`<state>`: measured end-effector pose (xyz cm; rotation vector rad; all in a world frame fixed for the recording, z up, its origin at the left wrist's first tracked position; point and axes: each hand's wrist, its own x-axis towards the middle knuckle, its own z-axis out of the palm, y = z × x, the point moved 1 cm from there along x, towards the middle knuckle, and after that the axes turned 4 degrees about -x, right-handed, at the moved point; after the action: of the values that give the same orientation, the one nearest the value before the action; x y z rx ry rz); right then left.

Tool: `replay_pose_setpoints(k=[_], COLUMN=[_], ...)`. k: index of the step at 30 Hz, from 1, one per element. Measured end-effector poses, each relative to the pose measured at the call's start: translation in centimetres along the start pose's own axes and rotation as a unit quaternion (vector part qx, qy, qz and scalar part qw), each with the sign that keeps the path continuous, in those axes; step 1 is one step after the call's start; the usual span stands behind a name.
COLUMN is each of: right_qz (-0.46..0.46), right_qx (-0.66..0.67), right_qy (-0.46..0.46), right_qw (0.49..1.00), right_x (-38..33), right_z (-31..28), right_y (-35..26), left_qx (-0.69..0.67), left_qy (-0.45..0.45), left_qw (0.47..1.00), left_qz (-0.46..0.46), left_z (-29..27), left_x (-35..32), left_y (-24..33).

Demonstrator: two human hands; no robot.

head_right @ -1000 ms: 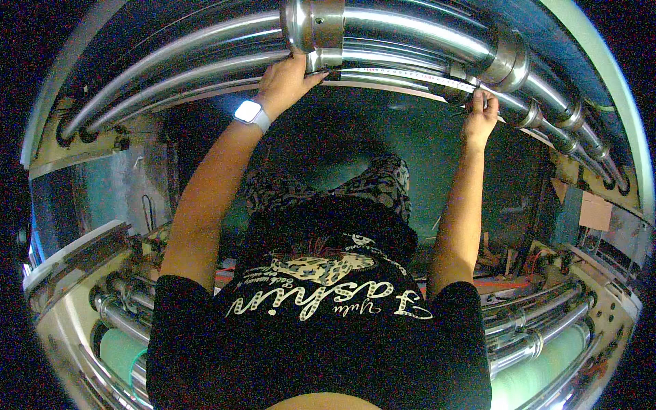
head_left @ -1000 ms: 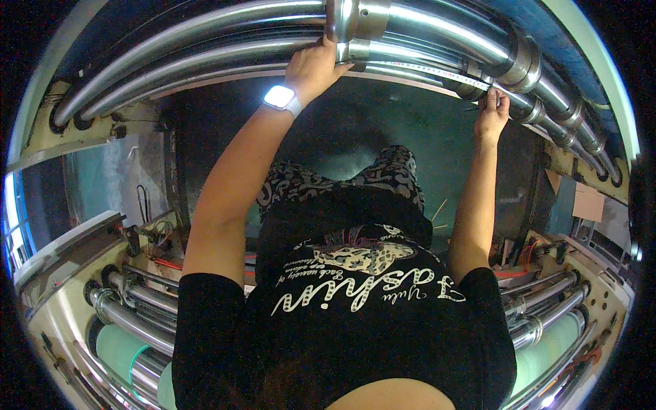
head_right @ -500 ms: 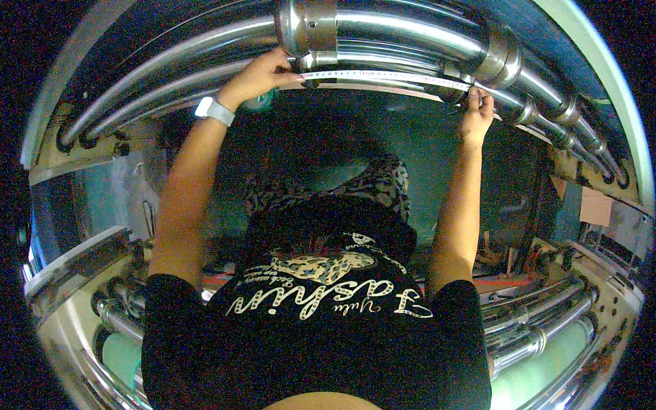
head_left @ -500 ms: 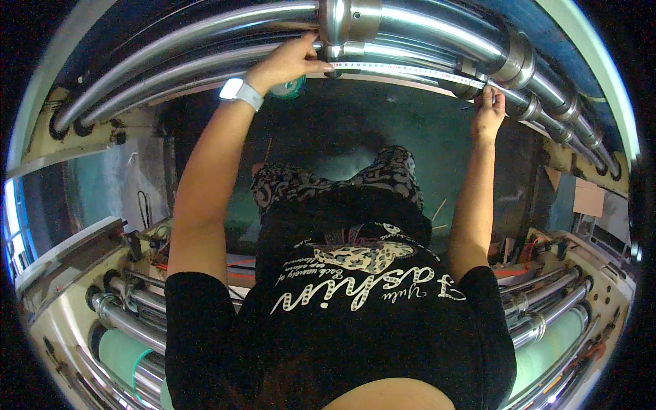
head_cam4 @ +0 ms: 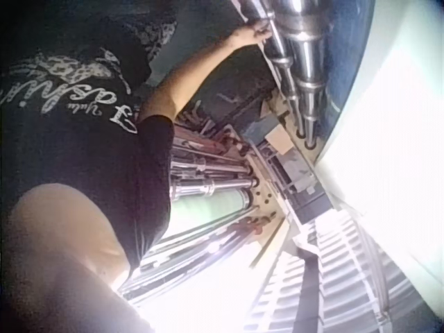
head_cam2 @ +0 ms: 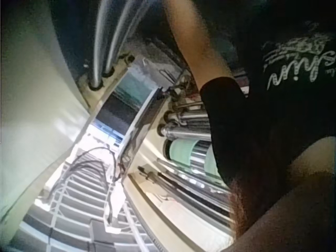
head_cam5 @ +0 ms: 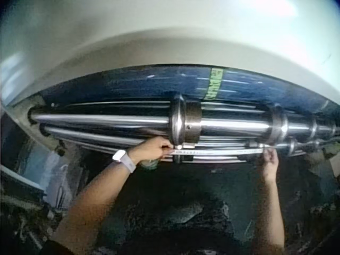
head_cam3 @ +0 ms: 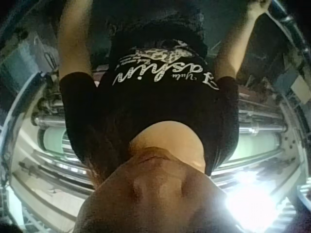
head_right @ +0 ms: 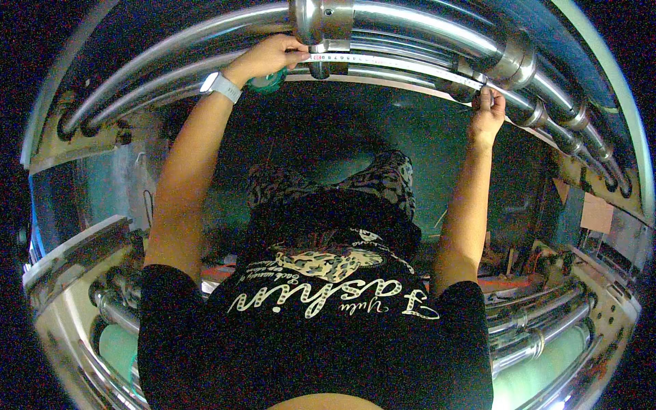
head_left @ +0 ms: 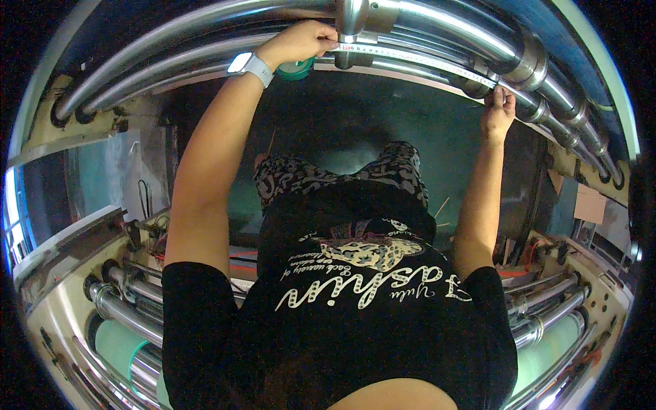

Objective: The person uses a tape measure to measure the length of several horizontal metal pipes mounted on a wall. They extend the tape measure along the pipes, hold it in place, and appear to read the measurements. The person moves between different sections of the pipe assembly to perform the measurements.

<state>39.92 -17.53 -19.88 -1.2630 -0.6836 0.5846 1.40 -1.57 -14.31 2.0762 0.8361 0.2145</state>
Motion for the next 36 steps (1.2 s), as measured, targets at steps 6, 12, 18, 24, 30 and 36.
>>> replay_pose_setpoints(k=[6,12,18,24,30,36], right_qz=[0.000,0.009,-0.011,-0.003,-0.046,0.286], right_qx=[0.009,0.003,0.004,-0.011,-0.238,-0.393], right_qy=[0.002,0.013,-0.005,-0.014,-0.039,-0.233], right_qw=[1.000,1.000,1.000,1.000,0.970,0.842], right_x=[0.0,-0.3,-0.2,-0.3,0.8,-12.2], right_z=[0.3,0.7,0.6,0.4,-2.0,-1.3], right_y=[0.0,-0.7,-0.5,-0.5,-0.4,2.9], left_qx=[0.025,0.026,0.038,0.036,0.071,0.111], left_qy=[0.001,0.004,0.000,-0.015,-0.016,0.002], left_qw=[1.000,0.999,0.999,0.998,0.997,0.989], left_qz=[-0.005,-0.020,-0.031,-0.044,0.038,-0.097], left_z=[-0.1,-0.3,-0.2,-0.2,0.8,4.0], left_x=[0.0,-0.1,0.2,0.4,-2.1,-15.1], left_y=[0.2,0.9,0.6,0.0,-0.5,-5.5])
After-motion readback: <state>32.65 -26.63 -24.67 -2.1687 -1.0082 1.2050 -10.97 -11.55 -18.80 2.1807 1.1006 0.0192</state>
